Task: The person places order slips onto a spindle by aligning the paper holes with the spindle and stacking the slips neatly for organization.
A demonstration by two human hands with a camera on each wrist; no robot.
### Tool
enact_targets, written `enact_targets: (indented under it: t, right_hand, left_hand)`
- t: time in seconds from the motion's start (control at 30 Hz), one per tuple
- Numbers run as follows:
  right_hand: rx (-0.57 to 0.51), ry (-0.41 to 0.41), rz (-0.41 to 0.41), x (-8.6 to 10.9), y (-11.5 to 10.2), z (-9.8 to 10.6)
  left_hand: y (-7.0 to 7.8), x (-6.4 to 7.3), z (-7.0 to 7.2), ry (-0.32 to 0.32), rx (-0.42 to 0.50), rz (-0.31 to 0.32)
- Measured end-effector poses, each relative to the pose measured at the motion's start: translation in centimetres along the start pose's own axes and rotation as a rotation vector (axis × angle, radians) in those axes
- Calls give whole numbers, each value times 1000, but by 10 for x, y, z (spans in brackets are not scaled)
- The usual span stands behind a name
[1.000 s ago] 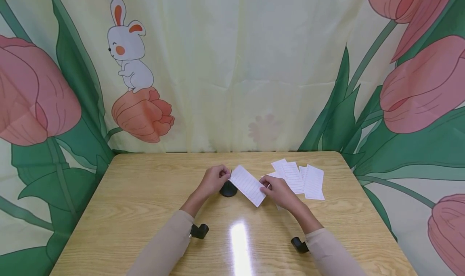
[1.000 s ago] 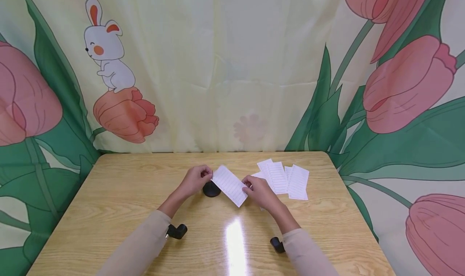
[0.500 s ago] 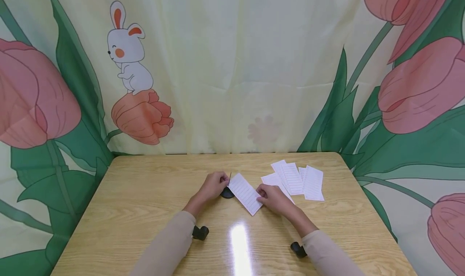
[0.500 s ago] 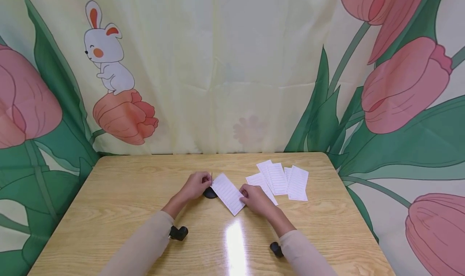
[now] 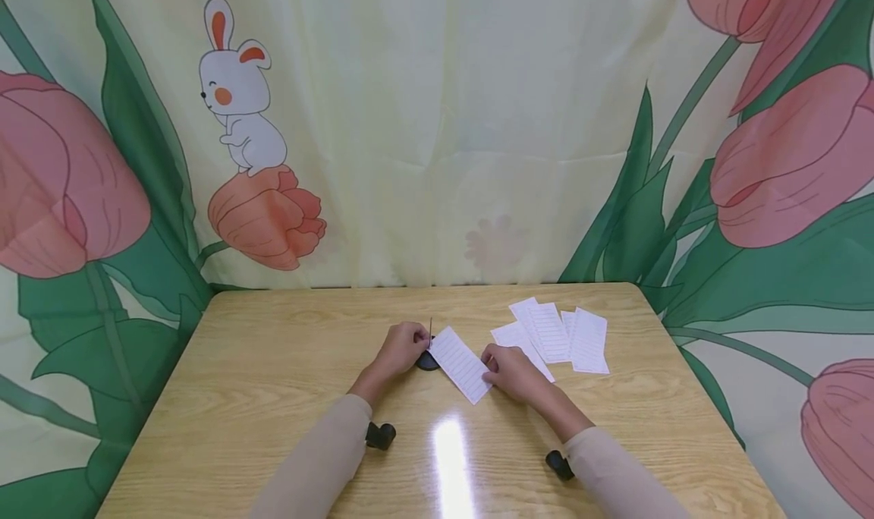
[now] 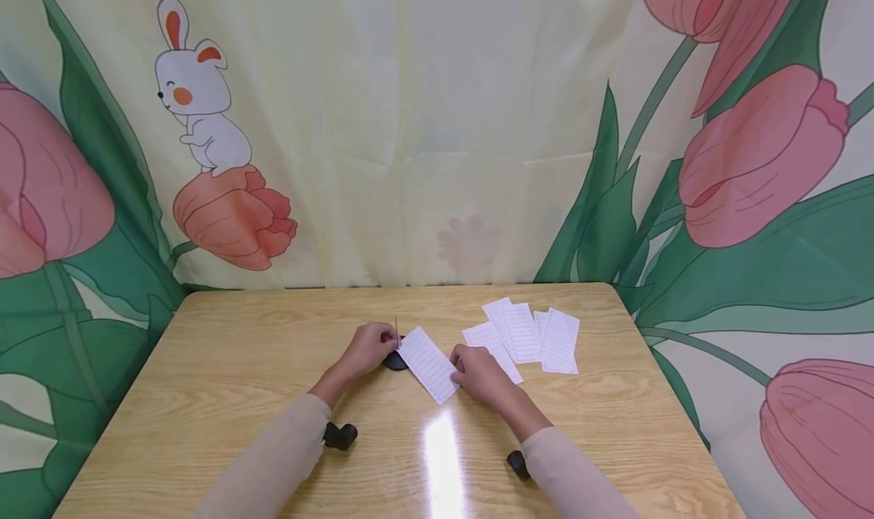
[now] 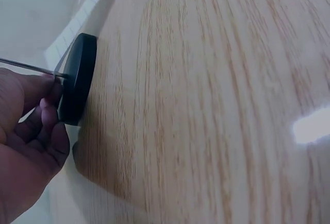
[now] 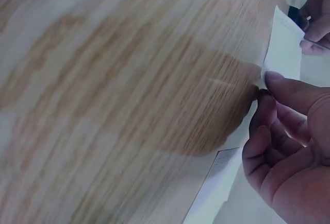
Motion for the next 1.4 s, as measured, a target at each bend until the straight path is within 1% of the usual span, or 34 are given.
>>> enact_targets:
  t: [0.2,0.33,0.57,0.73,0.9,0.97,1.1,1.27,1.4]
  right_hand:
    - [27,-19,-8,0,-1,1]
    - [33,-14,-29,3,4,7]
    - [25,78,-16,12,21,26]
    - [10,117,-40,18,39,41]
    - [8,185,-53,26,59,59]
    - [2,216,-62,29,68,66]
    - [-16,262,-100,33,90,79]
    - [-37,297,-161,36,116,95]
    - [-34,320,-214,40,133,106]
  left_hand:
    - [0,-1,0,25,6,32]
    - [-1,0,1,33,5,43]
    - [-1,5,7,56,7,22]
    - [1,8,9,60,-24,12]
    - [4,15,10,56,-38,6]
    - [6,17,10,50,-58,-12]
    - [7,21,9,38,-87,-30]
    - [5,24,8,33,-90,-30]
    - [3,27,7,12,-88,-33]
Point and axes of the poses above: each hand's wrist, its own x-axis away from the middle knuckle, its own z-axis out of the back of the hand, y = z × x, the point moved 7 cm from there along -x, towards the middle knuckle, and after that the axes turned 4 degrees about -z, right-handed, at the moved point
